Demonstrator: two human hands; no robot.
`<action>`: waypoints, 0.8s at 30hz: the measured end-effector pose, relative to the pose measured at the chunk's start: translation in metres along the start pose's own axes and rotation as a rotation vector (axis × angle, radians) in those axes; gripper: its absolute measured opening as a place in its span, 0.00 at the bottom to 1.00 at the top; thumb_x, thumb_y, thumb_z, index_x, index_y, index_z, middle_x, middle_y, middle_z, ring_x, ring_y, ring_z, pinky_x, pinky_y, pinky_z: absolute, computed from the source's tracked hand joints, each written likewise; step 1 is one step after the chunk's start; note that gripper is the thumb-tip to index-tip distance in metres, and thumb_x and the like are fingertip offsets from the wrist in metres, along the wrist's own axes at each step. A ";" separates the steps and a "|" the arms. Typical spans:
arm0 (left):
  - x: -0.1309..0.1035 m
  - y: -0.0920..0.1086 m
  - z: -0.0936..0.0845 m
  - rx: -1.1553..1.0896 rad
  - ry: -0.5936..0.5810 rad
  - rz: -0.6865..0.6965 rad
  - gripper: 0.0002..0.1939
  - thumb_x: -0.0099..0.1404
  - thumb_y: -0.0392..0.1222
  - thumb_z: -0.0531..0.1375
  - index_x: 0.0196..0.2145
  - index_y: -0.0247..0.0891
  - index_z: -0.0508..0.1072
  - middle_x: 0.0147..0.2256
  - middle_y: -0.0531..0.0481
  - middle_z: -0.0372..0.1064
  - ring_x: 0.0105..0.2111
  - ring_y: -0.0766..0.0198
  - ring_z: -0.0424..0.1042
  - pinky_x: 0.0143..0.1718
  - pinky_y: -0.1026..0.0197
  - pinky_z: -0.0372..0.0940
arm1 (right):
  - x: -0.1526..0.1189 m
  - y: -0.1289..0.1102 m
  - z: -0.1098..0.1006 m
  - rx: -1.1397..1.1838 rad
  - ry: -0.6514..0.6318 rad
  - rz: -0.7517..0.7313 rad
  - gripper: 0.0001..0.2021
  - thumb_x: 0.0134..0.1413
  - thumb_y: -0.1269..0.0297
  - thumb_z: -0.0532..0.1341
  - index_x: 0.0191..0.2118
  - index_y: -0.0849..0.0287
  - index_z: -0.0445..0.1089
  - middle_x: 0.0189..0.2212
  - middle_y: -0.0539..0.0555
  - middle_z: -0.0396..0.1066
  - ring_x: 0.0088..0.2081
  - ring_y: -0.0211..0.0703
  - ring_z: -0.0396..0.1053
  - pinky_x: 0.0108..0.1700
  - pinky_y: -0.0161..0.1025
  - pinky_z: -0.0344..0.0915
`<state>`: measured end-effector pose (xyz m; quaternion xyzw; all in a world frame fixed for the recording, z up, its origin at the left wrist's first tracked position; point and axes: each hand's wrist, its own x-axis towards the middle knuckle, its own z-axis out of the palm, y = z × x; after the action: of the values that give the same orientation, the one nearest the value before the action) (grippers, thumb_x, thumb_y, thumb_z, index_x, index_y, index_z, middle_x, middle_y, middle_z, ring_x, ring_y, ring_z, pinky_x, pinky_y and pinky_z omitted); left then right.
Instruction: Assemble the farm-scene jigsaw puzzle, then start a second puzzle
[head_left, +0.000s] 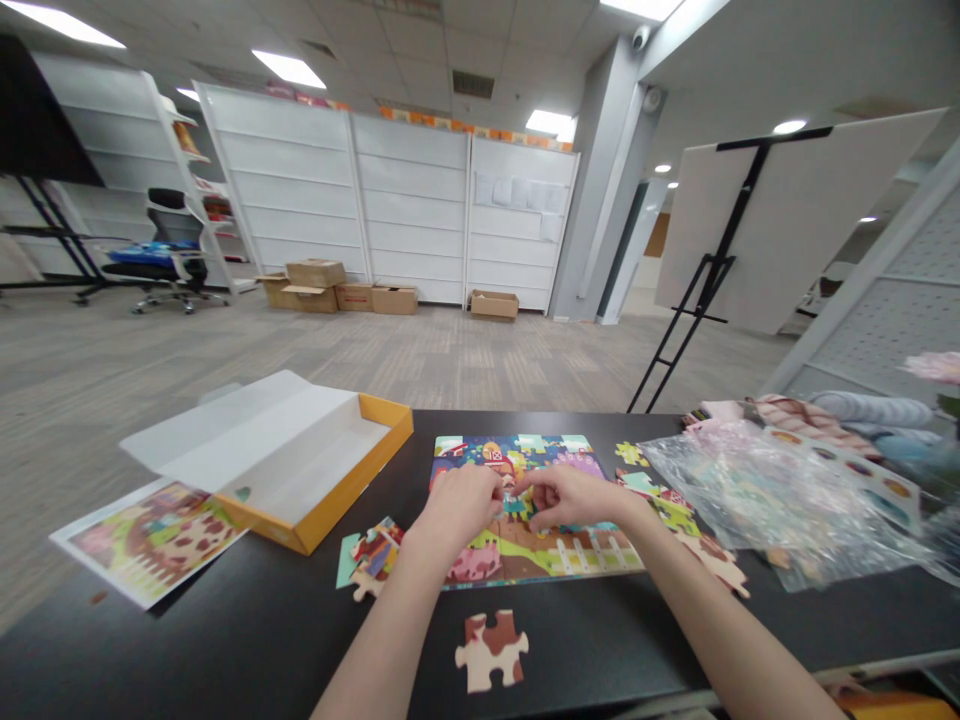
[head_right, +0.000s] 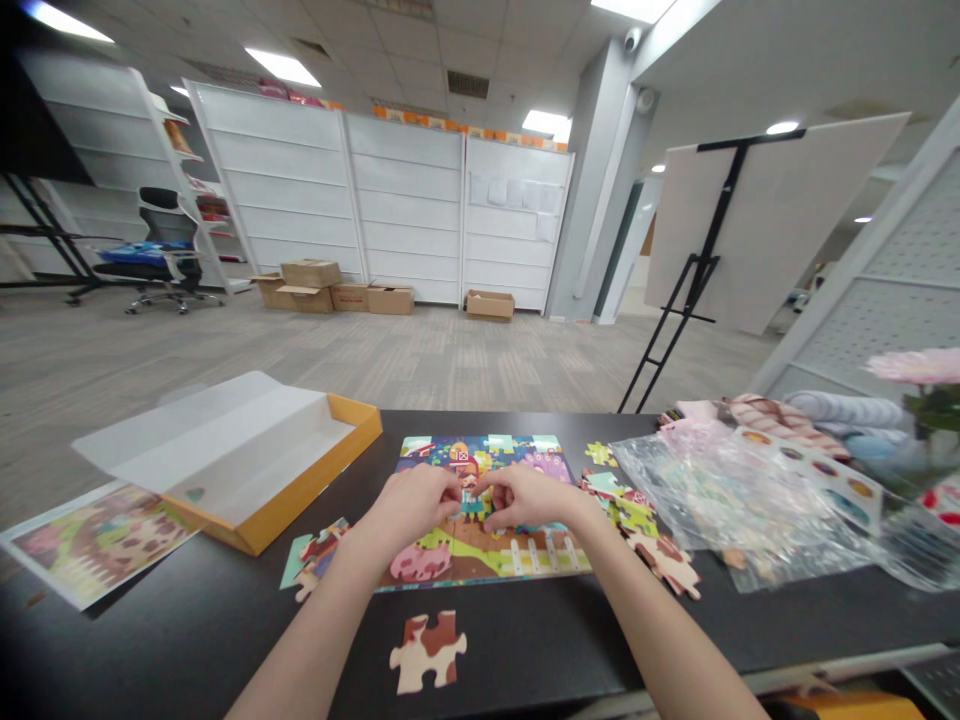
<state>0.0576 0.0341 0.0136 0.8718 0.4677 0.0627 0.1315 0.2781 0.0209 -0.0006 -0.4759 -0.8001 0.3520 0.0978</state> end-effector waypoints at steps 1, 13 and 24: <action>0.000 -0.001 0.000 -0.007 -0.002 0.001 0.07 0.60 0.38 0.60 0.32 0.46 0.80 0.35 0.50 0.80 0.39 0.56 0.78 0.39 0.60 0.66 | 0.000 -0.001 0.000 -0.002 -0.004 0.003 0.23 0.47 0.58 0.70 0.51 0.56 0.74 0.25 0.46 0.70 0.25 0.35 0.65 0.29 0.32 0.58; 0.001 0.000 0.003 -0.040 -0.009 -0.031 0.08 0.60 0.37 0.59 0.32 0.44 0.79 0.36 0.50 0.79 0.39 0.57 0.77 0.39 0.61 0.66 | 0.001 -0.007 0.001 -0.064 0.004 0.015 0.26 0.48 0.57 0.69 0.54 0.56 0.73 0.25 0.46 0.69 0.25 0.36 0.64 0.27 0.32 0.56; -0.003 -0.010 -0.005 -0.019 0.012 -0.041 0.12 0.63 0.38 0.58 0.37 0.49 0.81 0.40 0.48 0.79 0.42 0.54 0.77 0.42 0.57 0.67 | 0.002 -0.008 0.004 -0.137 0.048 -0.023 0.23 0.48 0.57 0.69 0.52 0.53 0.75 0.23 0.45 0.67 0.24 0.36 0.63 0.27 0.32 0.52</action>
<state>0.0472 0.0374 0.0154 0.8604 0.4855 0.0698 0.1380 0.2698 0.0180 0.0008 -0.4803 -0.8252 0.2839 0.0882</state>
